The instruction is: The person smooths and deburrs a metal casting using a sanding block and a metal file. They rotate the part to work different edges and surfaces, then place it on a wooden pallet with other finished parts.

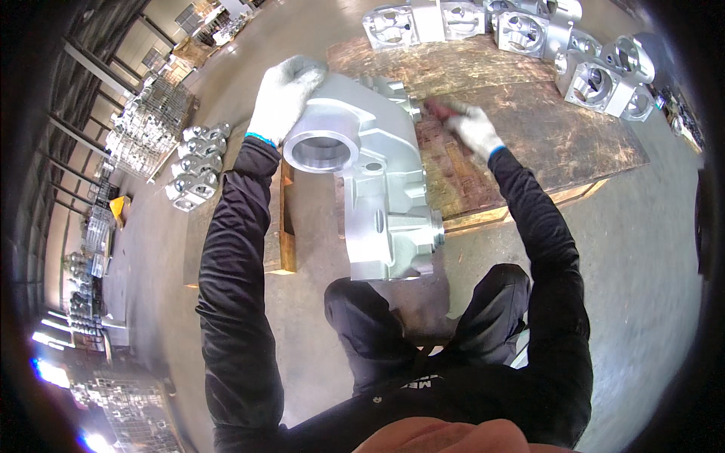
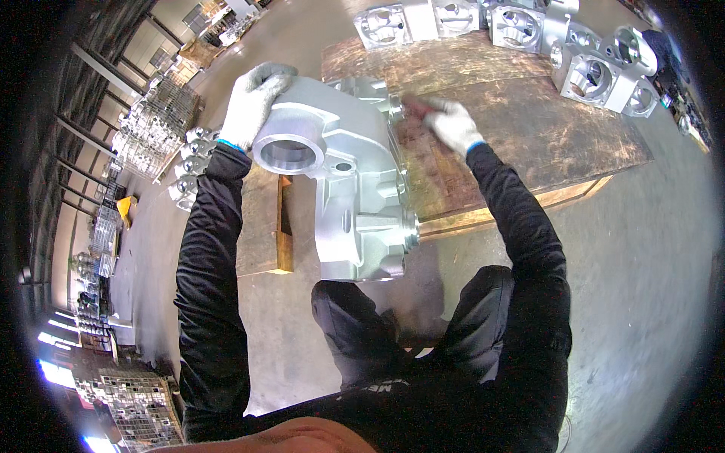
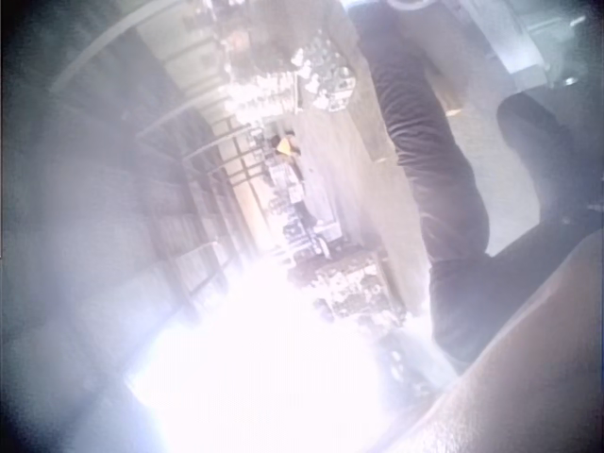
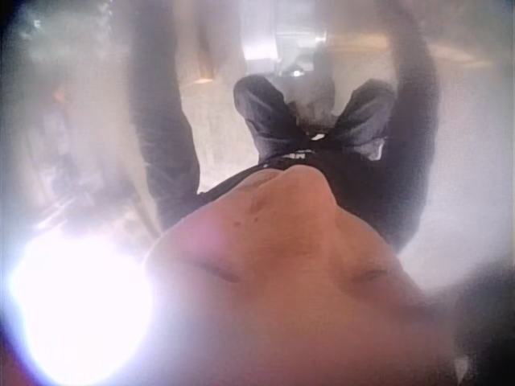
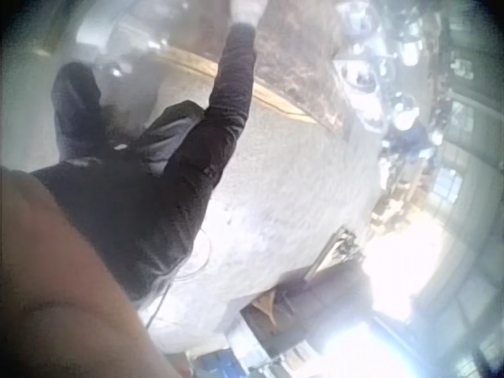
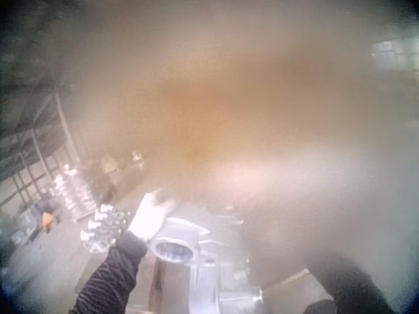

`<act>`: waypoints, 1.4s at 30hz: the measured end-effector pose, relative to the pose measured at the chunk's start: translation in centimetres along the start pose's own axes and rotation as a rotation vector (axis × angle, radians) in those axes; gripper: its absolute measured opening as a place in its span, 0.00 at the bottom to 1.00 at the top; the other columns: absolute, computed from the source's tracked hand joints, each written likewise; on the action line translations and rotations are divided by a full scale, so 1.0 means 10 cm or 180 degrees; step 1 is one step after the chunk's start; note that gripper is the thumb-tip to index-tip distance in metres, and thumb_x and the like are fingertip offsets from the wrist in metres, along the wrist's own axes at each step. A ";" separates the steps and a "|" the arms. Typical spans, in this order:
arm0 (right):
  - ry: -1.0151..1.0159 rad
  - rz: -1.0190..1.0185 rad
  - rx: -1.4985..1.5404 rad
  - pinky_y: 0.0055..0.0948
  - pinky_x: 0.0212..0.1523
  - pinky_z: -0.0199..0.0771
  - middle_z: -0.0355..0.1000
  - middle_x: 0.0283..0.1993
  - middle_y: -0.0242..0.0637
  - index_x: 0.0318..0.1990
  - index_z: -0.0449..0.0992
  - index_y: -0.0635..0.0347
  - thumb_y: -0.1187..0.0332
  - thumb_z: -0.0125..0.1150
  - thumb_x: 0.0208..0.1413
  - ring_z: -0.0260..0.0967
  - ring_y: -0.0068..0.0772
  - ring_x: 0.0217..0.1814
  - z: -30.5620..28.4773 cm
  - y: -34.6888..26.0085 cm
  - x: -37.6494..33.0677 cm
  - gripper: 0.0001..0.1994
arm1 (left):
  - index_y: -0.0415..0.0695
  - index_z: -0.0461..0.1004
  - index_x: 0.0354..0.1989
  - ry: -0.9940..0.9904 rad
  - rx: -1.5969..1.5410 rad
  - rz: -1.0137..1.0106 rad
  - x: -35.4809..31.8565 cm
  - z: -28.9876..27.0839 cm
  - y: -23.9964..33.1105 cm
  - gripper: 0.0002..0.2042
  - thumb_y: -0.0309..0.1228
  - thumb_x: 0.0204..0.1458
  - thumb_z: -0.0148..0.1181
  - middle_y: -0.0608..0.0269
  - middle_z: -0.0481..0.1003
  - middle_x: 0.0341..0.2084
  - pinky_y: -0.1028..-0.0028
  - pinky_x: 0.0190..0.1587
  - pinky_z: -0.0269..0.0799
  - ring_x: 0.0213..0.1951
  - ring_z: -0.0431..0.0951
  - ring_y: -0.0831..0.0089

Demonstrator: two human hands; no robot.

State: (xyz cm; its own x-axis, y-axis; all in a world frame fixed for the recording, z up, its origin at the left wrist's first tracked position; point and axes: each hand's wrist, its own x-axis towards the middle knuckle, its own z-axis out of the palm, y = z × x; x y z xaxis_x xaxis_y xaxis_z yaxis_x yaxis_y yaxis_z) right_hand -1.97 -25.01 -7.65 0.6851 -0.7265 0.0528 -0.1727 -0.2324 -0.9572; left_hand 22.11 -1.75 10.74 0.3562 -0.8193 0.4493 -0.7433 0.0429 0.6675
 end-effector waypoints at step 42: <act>0.0465 -0.0593 -0.1859 0.45 0.50 0.77 0.80 0.44 0.56 0.55 0.81 0.56 0.56 0.57 0.56 0.79 0.58 0.47 -0.22 -0.18 -0.64 0.23 | 0.37 0.81 0.50 0.0158 0.0357 0.0402 0.07 0.03 -0.15 0.20 0.41 0.58 0.64 0.46 0.83 0.42 0.64 0.52 0.77 0.44 0.84 0.56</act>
State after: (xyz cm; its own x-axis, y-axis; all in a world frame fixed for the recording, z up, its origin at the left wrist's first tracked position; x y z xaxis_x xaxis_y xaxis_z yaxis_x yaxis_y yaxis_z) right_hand -7.65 -21.39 -5.66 0.6442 -0.7111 0.2816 -0.4460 -0.6483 -0.6170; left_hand 23.31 -2.56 9.82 0.2815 -0.7821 0.5560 -0.8414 0.0774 0.5349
